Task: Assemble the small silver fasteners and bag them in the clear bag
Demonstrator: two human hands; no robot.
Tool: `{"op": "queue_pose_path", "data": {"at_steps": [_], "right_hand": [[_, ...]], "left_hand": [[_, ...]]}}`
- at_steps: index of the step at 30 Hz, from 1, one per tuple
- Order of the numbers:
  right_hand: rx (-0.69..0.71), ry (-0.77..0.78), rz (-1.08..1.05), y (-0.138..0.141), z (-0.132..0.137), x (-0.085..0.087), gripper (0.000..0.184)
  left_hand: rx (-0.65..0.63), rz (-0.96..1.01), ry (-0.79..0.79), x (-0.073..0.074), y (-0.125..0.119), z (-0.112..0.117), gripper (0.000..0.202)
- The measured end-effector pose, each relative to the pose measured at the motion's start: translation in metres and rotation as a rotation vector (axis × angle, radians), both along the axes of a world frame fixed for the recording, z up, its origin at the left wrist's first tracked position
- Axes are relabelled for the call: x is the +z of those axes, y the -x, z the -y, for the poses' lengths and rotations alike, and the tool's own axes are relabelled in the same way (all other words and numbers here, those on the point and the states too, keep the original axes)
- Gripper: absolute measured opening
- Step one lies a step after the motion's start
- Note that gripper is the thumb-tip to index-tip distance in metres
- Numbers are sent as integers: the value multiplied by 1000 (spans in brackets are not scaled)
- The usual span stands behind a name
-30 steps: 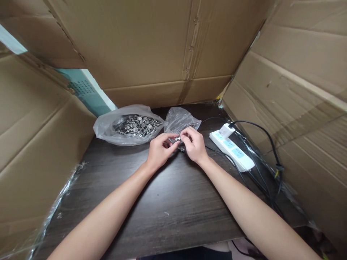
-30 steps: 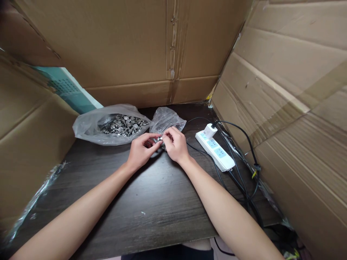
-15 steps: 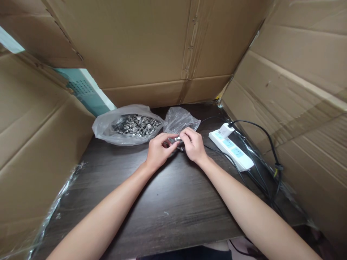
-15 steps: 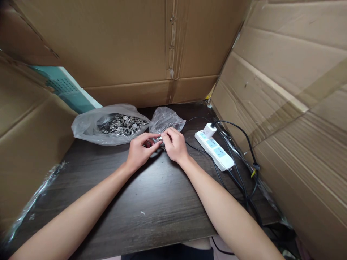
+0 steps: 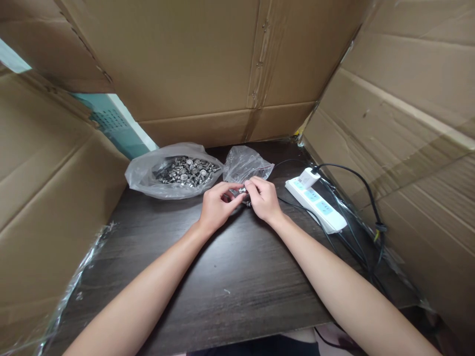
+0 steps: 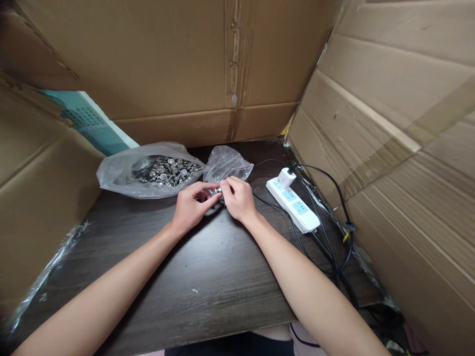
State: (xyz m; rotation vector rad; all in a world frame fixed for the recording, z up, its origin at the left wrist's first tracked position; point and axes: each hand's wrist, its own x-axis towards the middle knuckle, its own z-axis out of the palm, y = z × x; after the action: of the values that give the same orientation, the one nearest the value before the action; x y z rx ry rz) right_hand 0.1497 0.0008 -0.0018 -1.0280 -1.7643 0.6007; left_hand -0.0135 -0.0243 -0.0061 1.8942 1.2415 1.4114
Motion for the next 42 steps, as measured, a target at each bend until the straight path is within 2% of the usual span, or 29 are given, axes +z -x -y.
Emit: {"op": "queue_pose_path", "data": {"at_steps": [4, 6, 13, 20, 25, 28, 31, 35, 42], "right_hand": [[41, -34, -33, -1, 0, 2, 18], [64, -33, -30, -1, 0, 2, 15], [82, -4, -13, 0, 1, 1, 22], [87, -11, -30, -1, 1, 0, 11], [84, 32, 25, 1, 1, 1, 35], [49, 27, 34, 0, 1, 2, 41], [19, 0, -10, -1, 1, 2, 35], [62, -25, -44, -1, 2, 3, 22], [74, -7, -28, 0, 2, 3, 17]], "left_hand": [[4, 12, 14, 1, -1, 1, 15], [7, 11, 12, 2, -2, 1, 14], [-1, 2, 4, 2, -2, 1, 14], [-6, -10, -10, 2, -2, 1, 16], [-6, -15, -9, 1, -1, 1, 16], [-5, -15, -5, 2, -1, 1, 16], [4, -7, 7, 2, -1, 1, 16], [10, 0, 6, 2, -1, 1, 16], [-6, -19, -33, 1, -1, 1, 13]]}}
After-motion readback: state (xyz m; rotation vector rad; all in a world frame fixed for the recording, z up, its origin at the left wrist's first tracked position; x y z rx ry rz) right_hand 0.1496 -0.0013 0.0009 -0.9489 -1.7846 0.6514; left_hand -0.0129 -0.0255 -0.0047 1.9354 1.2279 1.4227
